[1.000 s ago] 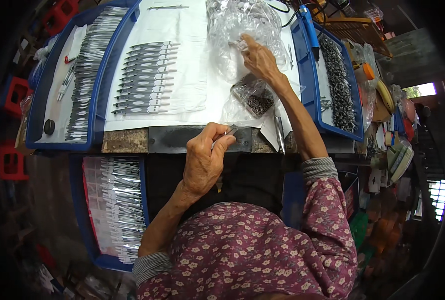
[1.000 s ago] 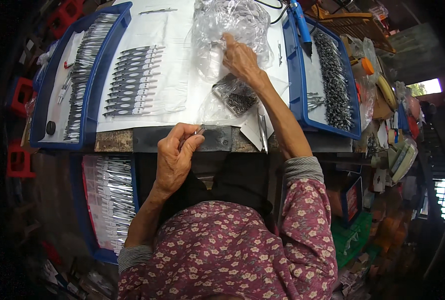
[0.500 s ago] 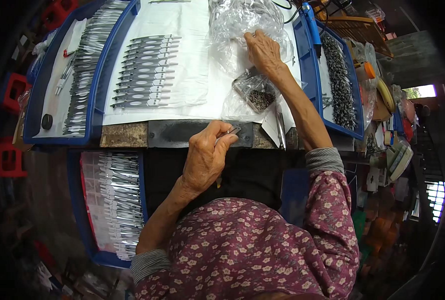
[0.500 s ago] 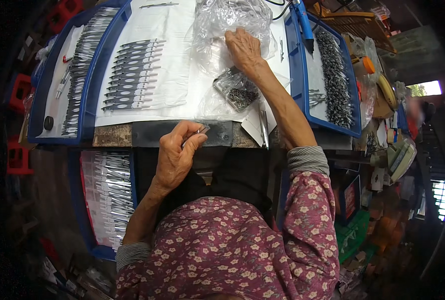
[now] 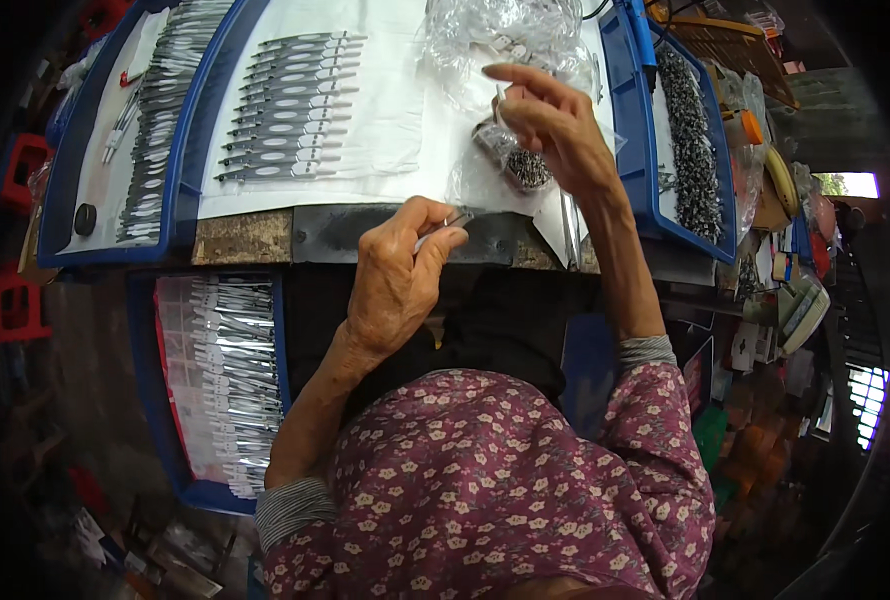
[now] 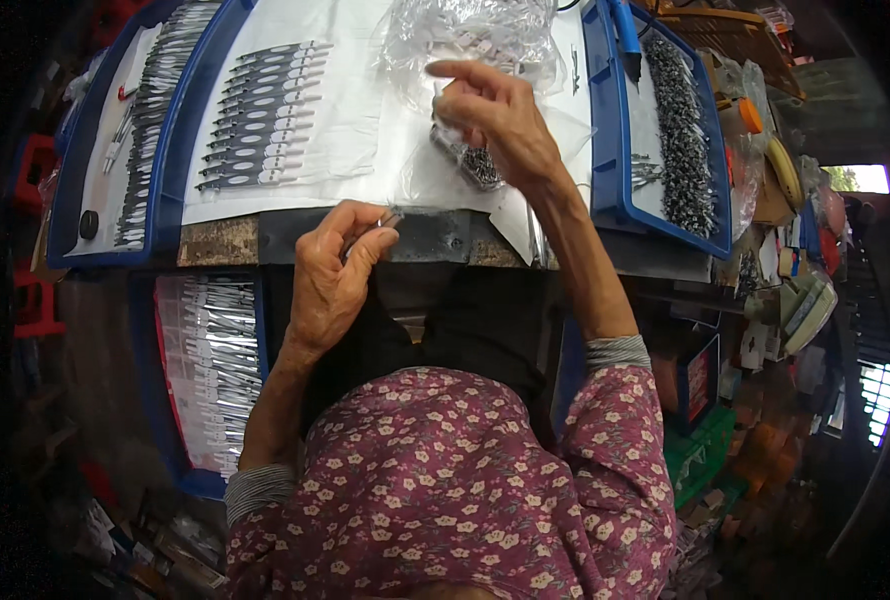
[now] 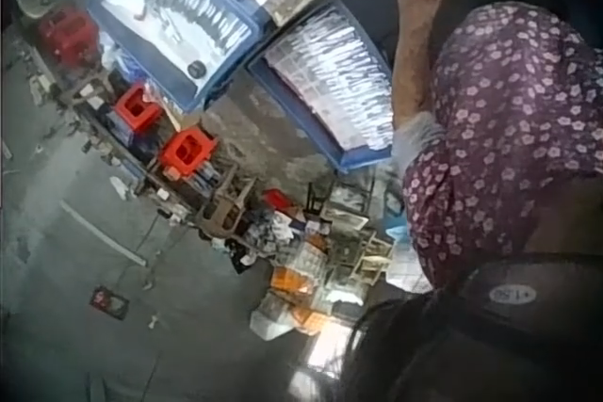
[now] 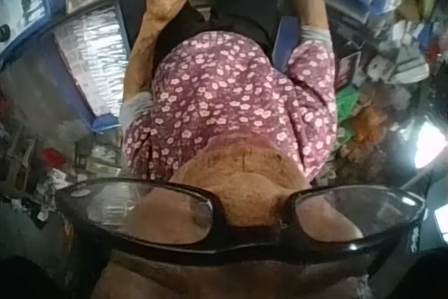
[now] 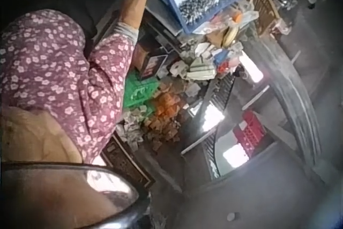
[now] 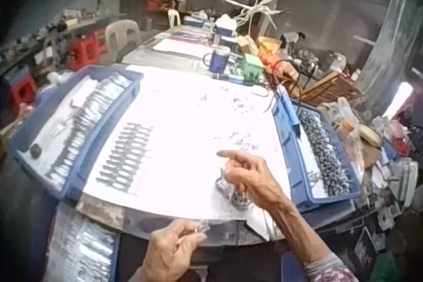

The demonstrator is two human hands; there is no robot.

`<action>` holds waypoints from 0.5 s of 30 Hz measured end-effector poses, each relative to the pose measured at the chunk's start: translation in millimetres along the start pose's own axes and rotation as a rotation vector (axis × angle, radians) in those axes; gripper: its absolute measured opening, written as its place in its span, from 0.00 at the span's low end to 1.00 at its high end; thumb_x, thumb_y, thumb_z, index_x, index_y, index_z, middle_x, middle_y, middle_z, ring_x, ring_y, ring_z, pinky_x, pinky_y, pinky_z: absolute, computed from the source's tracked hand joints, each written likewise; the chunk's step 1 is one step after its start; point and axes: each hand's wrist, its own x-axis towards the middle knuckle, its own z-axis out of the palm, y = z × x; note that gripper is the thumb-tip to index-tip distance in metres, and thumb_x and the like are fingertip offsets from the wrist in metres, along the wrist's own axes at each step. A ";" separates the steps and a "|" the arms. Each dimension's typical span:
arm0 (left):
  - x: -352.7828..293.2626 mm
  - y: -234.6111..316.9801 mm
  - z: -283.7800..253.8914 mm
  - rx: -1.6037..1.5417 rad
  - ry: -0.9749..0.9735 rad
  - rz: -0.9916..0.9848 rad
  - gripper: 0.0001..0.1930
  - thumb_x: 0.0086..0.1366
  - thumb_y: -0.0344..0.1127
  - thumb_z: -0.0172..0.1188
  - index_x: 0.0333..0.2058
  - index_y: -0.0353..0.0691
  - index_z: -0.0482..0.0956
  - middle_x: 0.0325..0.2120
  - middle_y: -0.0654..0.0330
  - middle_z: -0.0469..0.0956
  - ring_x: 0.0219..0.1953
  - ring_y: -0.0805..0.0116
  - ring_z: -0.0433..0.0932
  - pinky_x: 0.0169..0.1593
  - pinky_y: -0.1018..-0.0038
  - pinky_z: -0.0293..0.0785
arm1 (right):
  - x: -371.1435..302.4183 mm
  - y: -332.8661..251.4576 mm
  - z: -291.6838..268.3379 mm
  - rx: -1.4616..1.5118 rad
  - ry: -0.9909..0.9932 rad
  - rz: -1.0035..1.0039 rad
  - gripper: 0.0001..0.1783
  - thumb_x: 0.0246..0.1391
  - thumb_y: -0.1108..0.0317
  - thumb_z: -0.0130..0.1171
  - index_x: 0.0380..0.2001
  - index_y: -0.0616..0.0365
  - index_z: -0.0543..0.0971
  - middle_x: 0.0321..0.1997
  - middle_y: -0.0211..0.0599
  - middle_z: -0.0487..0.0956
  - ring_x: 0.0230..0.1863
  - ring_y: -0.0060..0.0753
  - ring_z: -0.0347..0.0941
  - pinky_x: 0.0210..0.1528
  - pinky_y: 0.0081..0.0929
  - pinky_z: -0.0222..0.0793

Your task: Assembling small metal pins into white plastic components and arranging them in trays.

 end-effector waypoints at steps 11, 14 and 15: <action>-3.9 -3.9 -2.4 0.302 0.016 0.114 0.06 0.56 0.26 0.56 0.33 0.31 0.72 0.23 0.56 0.75 0.25 0.72 0.74 0.29 0.77 0.69 | -67.3 8.6 29.3 0.372 -0.007 0.170 0.10 0.51 0.70 0.56 0.36 0.65 0.73 0.23 0.31 0.74 0.24 0.17 0.71 0.24 0.11 0.65; -5.7 -4.5 -0.3 0.257 0.009 0.133 0.06 0.55 0.24 0.55 0.31 0.31 0.68 0.21 0.49 0.71 0.22 0.56 0.74 0.26 0.67 0.68 | -74.3 10.5 34.7 0.360 -0.019 0.154 0.11 0.52 0.70 0.56 0.37 0.66 0.73 0.24 0.33 0.75 0.23 0.18 0.72 0.25 0.11 0.66; -6.3 -5.7 0.3 0.256 0.007 0.130 0.06 0.55 0.24 0.55 0.31 0.31 0.68 0.21 0.49 0.71 0.22 0.56 0.74 0.26 0.67 0.68 | -76.4 11.5 35.9 0.361 -0.018 0.156 0.11 0.52 0.70 0.56 0.37 0.66 0.73 0.24 0.33 0.75 0.23 0.18 0.72 0.25 0.11 0.66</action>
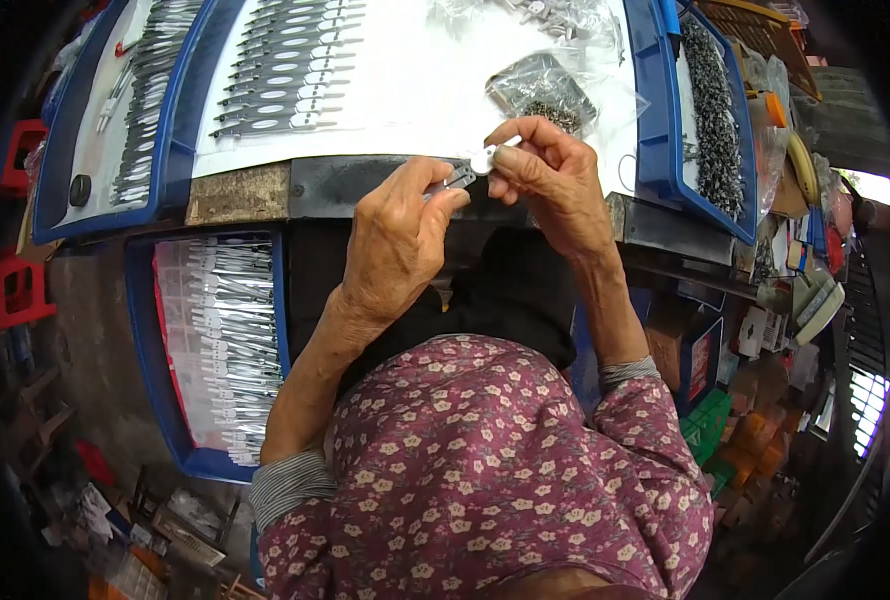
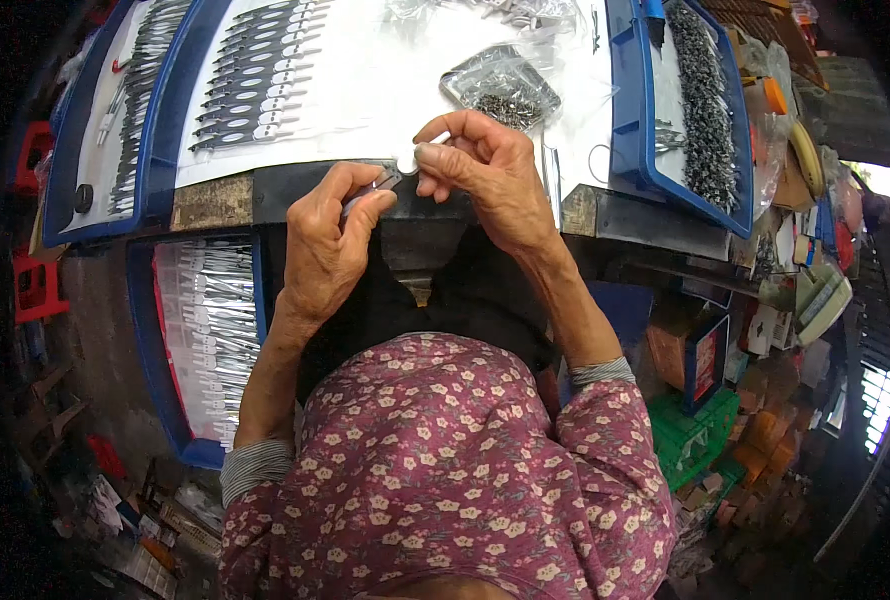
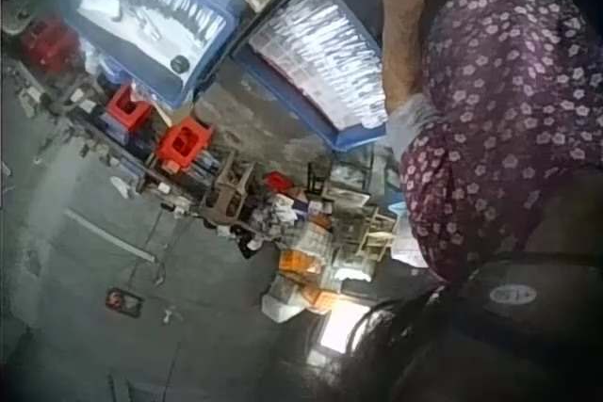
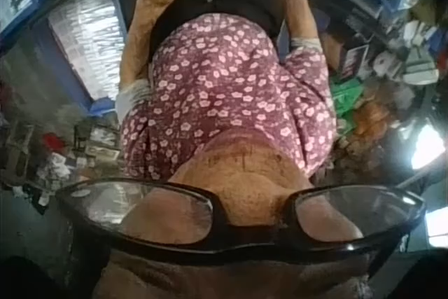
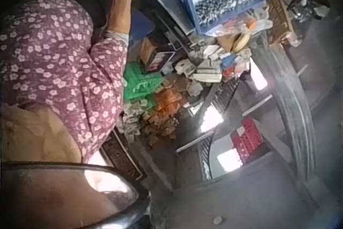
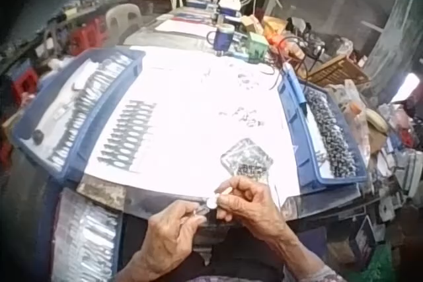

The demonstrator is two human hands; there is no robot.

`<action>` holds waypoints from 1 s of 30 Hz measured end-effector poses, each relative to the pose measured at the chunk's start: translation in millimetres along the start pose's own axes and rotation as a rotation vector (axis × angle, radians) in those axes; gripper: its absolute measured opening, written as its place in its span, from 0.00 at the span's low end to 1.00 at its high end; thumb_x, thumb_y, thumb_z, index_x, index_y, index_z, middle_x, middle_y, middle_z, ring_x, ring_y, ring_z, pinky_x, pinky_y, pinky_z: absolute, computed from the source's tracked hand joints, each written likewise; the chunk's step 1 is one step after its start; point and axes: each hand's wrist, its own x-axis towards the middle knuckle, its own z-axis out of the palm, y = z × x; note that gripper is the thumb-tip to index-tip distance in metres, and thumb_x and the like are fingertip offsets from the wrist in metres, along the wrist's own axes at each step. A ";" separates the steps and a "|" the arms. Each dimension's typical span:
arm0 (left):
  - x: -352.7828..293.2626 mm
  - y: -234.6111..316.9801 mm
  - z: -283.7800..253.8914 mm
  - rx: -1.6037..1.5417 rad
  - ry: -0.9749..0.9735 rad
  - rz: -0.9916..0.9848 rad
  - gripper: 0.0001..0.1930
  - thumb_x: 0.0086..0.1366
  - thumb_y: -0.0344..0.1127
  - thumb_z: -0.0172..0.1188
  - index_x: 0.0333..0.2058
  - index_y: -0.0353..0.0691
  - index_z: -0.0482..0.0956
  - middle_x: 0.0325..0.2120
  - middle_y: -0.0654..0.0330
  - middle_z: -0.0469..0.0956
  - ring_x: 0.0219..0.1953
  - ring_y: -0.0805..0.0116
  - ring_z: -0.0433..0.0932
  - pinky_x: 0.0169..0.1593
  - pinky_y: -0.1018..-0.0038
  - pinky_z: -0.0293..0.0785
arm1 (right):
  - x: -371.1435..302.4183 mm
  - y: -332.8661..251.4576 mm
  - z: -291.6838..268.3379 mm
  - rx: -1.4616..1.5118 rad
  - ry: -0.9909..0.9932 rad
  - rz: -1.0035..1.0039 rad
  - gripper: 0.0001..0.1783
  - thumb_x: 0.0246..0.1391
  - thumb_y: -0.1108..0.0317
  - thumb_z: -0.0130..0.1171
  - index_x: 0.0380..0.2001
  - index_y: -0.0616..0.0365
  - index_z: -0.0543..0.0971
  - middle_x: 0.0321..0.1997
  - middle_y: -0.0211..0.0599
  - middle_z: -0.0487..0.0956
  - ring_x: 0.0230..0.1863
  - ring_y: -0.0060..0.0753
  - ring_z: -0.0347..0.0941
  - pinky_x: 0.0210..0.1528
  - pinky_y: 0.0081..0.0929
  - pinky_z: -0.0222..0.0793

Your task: Assembling small metal pins into white plastic components and arranging them in trays.

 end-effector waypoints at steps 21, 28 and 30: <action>-28.3 -0.5 -9.2 0.051 -0.191 -0.097 0.04 0.56 0.25 0.55 0.31 0.32 0.71 0.21 0.56 0.73 0.22 0.70 0.72 0.25 0.76 0.66 | -48.5 26.0 16.6 0.039 0.118 -0.023 0.09 0.51 0.77 0.54 0.37 0.71 0.71 0.24 0.41 0.77 0.23 0.25 0.74 0.24 0.15 0.70; -51.0 -2.6 -8.0 0.051 -0.304 -0.113 0.06 0.56 0.25 0.54 0.32 0.31 0.71 0.23 0.53 0.74 0.24 0.67 0.74 0.27 0.75 0.68 | -73.3 34.6 25.8 0.026 0.063 0.085 0.09 0.52 0.78 0.53 0.36 0.71 0.71 0.24 0.43 0.77 0.23 0.26 0.75 0.24 0.16 0.72; -57.8 -3.0 -8.3 0.058 -0.327 -0.103 0.06 0.56 0.25 0.54 0.33 0.30 0.71 0.23 0.52 0.74 0.24 0.66 0.75 0.27 0.74 0.69 | -81.0 37.2 27.1 0.036 0.060 0.108 0.09 0.52 0.78 0.53 0.36 0.72 0.72 0.24 0.44 0.77 0.24 0.26 0.75 0.26 0.17 0.73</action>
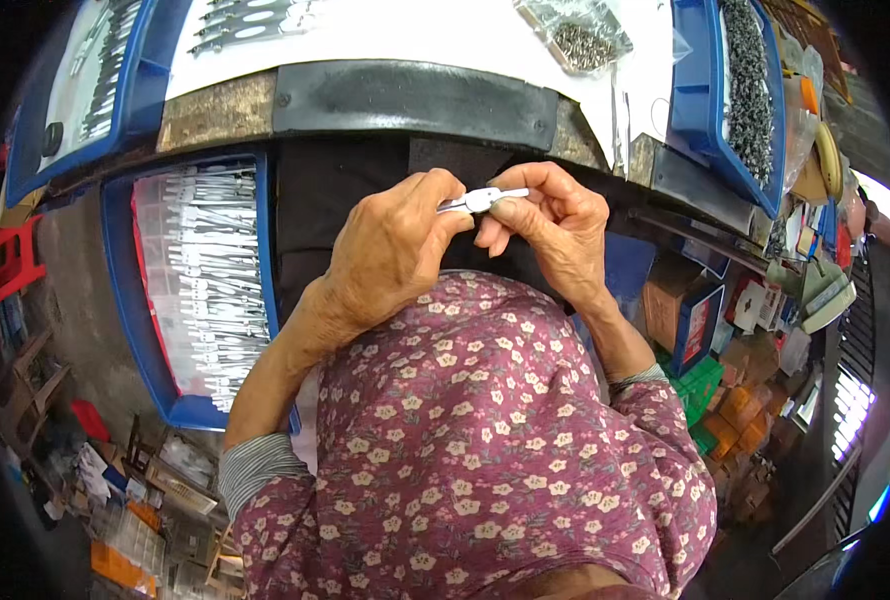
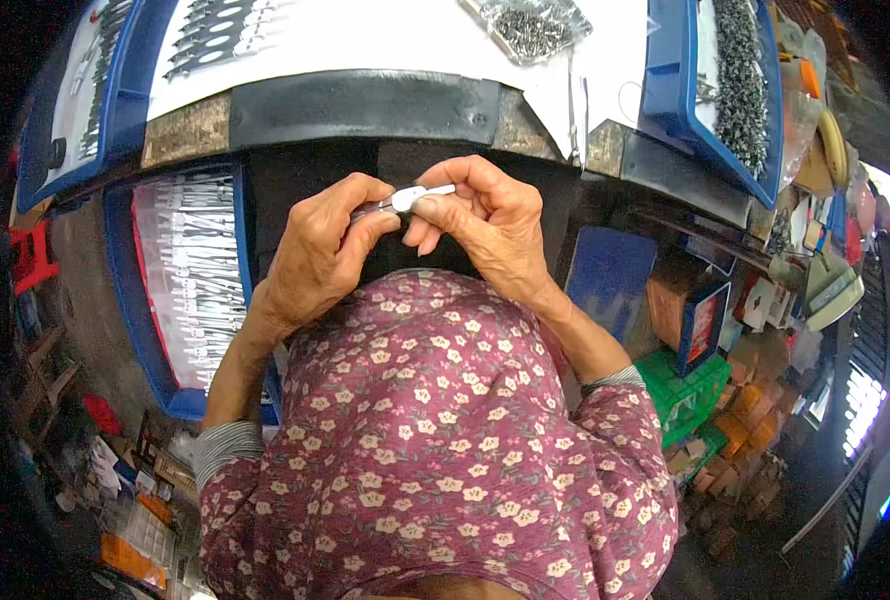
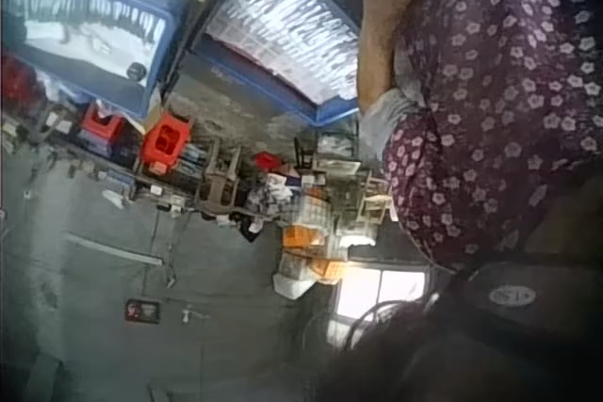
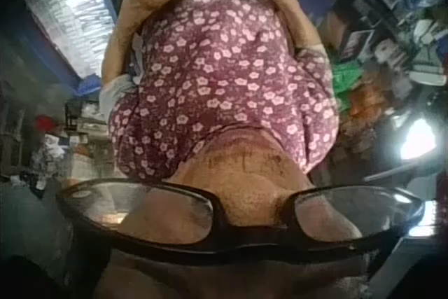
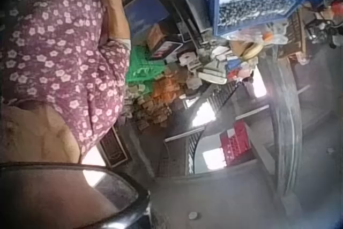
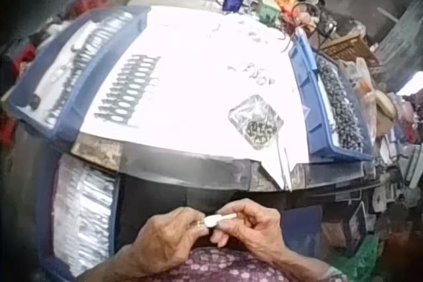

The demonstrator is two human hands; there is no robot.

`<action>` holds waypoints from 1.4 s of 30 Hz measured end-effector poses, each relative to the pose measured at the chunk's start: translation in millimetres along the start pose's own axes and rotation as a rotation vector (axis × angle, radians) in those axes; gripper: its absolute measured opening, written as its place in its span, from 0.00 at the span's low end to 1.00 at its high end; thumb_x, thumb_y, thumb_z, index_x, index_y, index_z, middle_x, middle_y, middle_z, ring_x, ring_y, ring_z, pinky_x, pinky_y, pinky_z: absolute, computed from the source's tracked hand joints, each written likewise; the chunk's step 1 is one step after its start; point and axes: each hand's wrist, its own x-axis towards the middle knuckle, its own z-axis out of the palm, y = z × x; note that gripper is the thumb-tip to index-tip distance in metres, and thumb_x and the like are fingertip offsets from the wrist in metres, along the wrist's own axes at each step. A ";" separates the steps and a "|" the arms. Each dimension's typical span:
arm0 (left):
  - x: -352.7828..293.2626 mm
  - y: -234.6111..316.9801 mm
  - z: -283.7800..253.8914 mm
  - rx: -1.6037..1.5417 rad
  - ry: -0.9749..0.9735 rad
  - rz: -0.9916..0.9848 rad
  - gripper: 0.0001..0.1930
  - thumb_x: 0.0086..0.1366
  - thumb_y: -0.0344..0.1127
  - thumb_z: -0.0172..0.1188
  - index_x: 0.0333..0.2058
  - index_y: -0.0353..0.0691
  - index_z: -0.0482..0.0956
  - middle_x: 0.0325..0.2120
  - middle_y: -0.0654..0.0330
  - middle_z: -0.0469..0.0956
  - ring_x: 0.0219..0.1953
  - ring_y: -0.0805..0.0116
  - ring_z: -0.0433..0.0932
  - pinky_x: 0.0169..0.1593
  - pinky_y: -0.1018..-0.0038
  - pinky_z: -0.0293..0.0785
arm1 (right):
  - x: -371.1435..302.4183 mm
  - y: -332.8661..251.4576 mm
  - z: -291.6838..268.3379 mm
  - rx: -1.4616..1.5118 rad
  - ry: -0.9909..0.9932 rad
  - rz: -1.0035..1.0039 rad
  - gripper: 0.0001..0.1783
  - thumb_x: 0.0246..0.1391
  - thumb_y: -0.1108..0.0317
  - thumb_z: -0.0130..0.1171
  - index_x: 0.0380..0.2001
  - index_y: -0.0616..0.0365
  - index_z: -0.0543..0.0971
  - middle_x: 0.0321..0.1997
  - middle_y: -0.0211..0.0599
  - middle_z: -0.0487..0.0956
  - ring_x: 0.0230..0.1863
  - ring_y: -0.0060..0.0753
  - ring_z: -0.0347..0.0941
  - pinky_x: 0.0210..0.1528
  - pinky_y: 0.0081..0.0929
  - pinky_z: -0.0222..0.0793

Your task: Assembling small metal pins into white plastic components and arranging them in trays.

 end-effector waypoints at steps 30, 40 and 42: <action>-60.6 -3.3 36.2 0.063 -0.259 0.172 0.08 0.52 0.31 0.56 0.29 0.35 0.67 0.20 0.56 0.71 0.24 0.61 0.75 0.25 0.70 0.72 | -60.5 29.6 -17.4 -0.742 -0.479 -0.289 0.11 0.47 0.74 0.57 0.33 0.70 0.71 0.22 0.46 0.74 0.22 0.44 0.74 0.21 0.29 0.68; -60.2 -2.0 38.9 0.055 -0.245 0.151 0.10 0.53 0.31 0.57 0.30 0.34 0.67 0.20 0.54 0.72 0.22 0.59 0.76 0.24 0.68 0.72 | -60.3 31.1 -12.6 -0.738 -0.443 -0.327 0.08 0.44 0.78 0.57 0.28 0.67 0.69 0.17 0.47 0.70 0.20 0.48 0.71 0.19 0.35 0.64; -59.9 -1.5 39.7 0.056 -0.224 0.153 0.10 0.53 0.31 0.57 0.30 0.34 0.66 0.20 0.54 0.72 0.22 0.59 0.76 0.24 0.68 0.72 | -61.9 31.4 -11.6 -0.718 -0.397 -0.310 0.08 0.42 0.80 0.56 0.27 0.67 0.69 0.17 0.47 0.70 0.20 0.47 0.71 0.18 0.34 0.63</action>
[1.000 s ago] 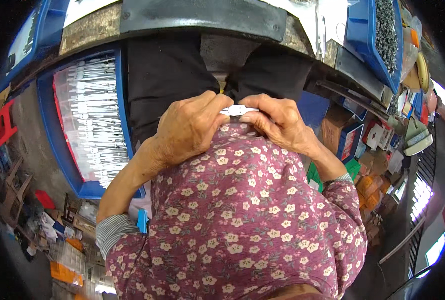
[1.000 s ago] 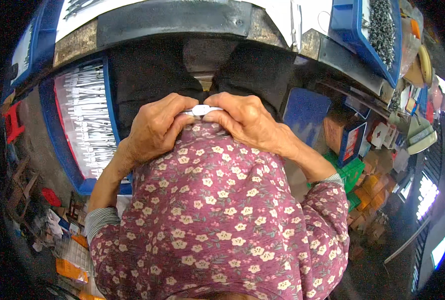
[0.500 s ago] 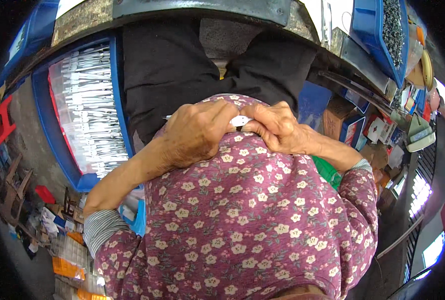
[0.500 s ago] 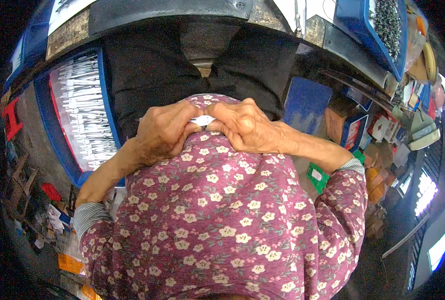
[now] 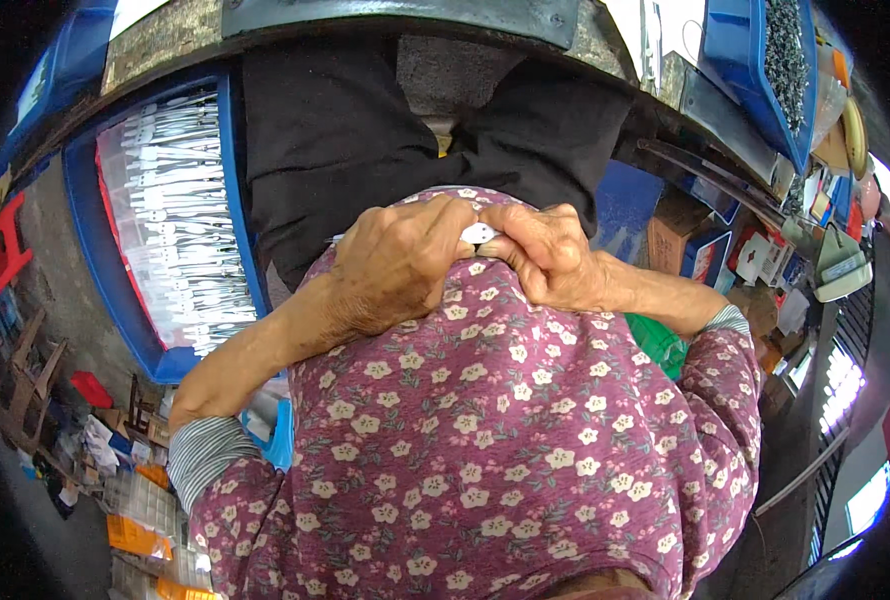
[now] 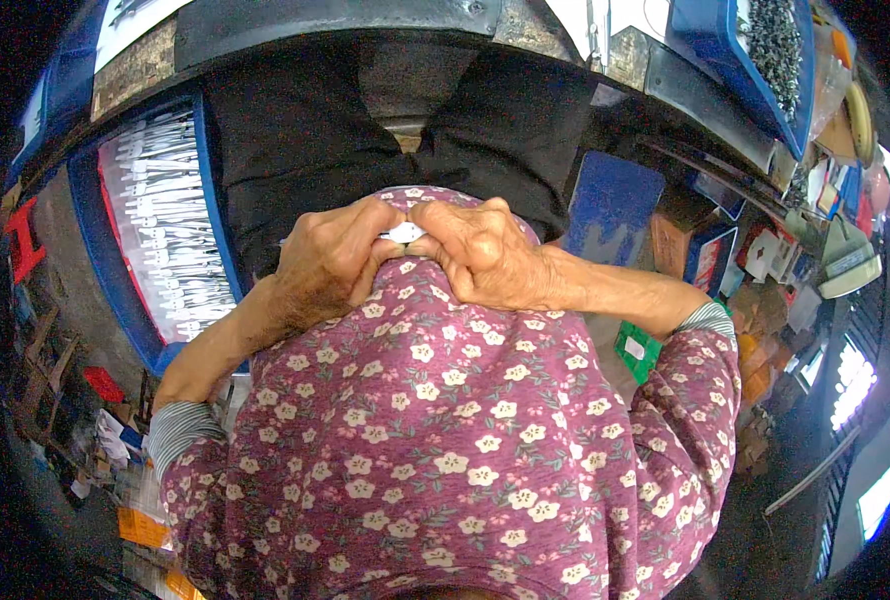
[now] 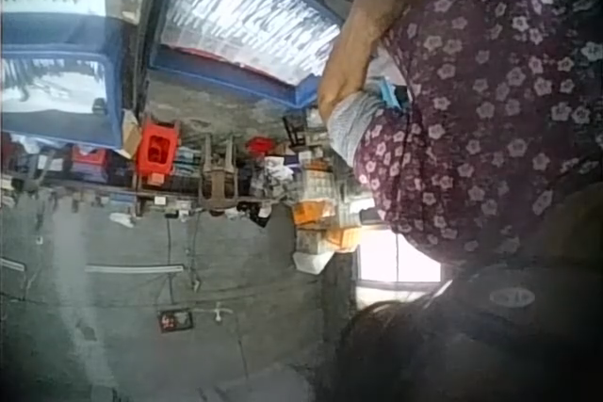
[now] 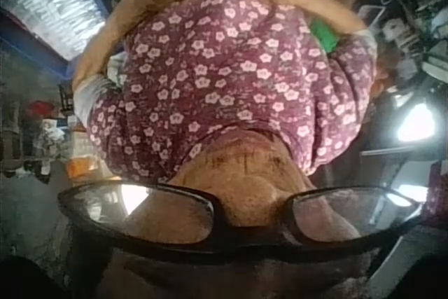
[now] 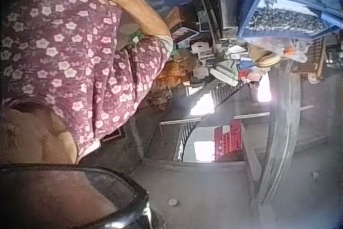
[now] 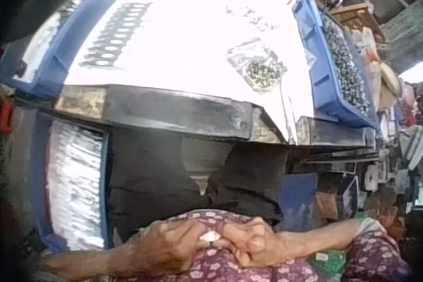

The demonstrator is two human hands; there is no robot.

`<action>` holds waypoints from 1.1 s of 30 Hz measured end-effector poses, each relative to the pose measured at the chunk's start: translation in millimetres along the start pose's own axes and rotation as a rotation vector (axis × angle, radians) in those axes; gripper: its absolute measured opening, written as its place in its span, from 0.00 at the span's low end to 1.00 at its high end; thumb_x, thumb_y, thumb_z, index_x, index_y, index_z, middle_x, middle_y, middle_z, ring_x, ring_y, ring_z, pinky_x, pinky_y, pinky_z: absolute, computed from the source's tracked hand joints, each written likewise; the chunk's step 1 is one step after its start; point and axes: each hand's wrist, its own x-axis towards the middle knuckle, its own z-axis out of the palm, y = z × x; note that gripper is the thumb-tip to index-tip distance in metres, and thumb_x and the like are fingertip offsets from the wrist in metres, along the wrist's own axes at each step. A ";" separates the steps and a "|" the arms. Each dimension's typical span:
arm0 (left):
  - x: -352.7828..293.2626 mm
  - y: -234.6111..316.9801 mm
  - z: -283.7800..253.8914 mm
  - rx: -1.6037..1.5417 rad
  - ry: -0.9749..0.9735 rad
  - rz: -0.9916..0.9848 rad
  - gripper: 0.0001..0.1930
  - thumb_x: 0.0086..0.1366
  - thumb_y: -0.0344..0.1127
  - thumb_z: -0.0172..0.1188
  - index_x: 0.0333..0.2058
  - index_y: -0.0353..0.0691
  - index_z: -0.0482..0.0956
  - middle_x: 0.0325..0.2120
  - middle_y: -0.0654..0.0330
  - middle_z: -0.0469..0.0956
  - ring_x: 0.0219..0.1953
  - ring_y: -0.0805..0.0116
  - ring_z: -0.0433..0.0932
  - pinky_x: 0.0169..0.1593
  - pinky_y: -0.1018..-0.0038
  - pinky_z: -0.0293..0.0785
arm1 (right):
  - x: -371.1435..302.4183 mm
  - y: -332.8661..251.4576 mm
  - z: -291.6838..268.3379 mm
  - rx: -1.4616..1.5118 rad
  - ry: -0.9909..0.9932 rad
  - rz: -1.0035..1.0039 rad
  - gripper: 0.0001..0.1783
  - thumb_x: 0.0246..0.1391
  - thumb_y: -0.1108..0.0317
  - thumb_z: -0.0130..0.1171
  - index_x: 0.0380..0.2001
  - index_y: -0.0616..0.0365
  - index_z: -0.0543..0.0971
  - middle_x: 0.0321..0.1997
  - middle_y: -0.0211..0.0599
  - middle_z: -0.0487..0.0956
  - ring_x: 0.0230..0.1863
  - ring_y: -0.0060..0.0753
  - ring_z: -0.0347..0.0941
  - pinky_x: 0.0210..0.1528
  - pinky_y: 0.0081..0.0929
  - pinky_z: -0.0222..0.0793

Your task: Assembling small metal pins into white plastic components and arranging them in trays.

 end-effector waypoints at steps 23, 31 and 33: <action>5.6 0.6 -2.3 -0.057 -0.103 0.029 0.10 0.50 0.28 0.59 0.27 0.34 0.66 0.19 0.53 0.71 0.19 0.57 0.74 0.22 0.67 0.70 | -6.7 2.1 -1.8 0.032 -0.055 -0.014 0.09 0.36 0.85 0.54 0.24 0.68 0.67 0.14 0.45 0.66 0.15 0.45 0.68 0.16 0.33 0.60; 7.4 1.8 -5.8 -0.039 -0.154 0.067 0.09 0.49 0.28 0.57 0.27 0.34 0.66 0.19 0.53 0.71 0.21 0.58 0.75 0.24 0.68 0.70 | -4.4 2.3 -5.1 0.103 -0.092 -0.035 0.09 0.37 0.84 0.55 0.26 0.69 0.69 0.16 0.45 0.68 0.17 0.45 0.69 0.17 0.33 0.62; 7.1 1.3 -4.4 -0.046 -0.138 0.063 0.08 0.49 0.27 0.57 0.27 0.35 0.66 0.19 0.54 0.71 0.21 0.58 0.75 0.24 0.68 0.70 | -2.8 0.1 -6.2 0.055 -0.062 -0.038 0.10 0.38 0.84 0.55 0.28 0.70 0.70 0.17 0.46 0.69 0.18 0.45 0.70 0.17 0.32 0.63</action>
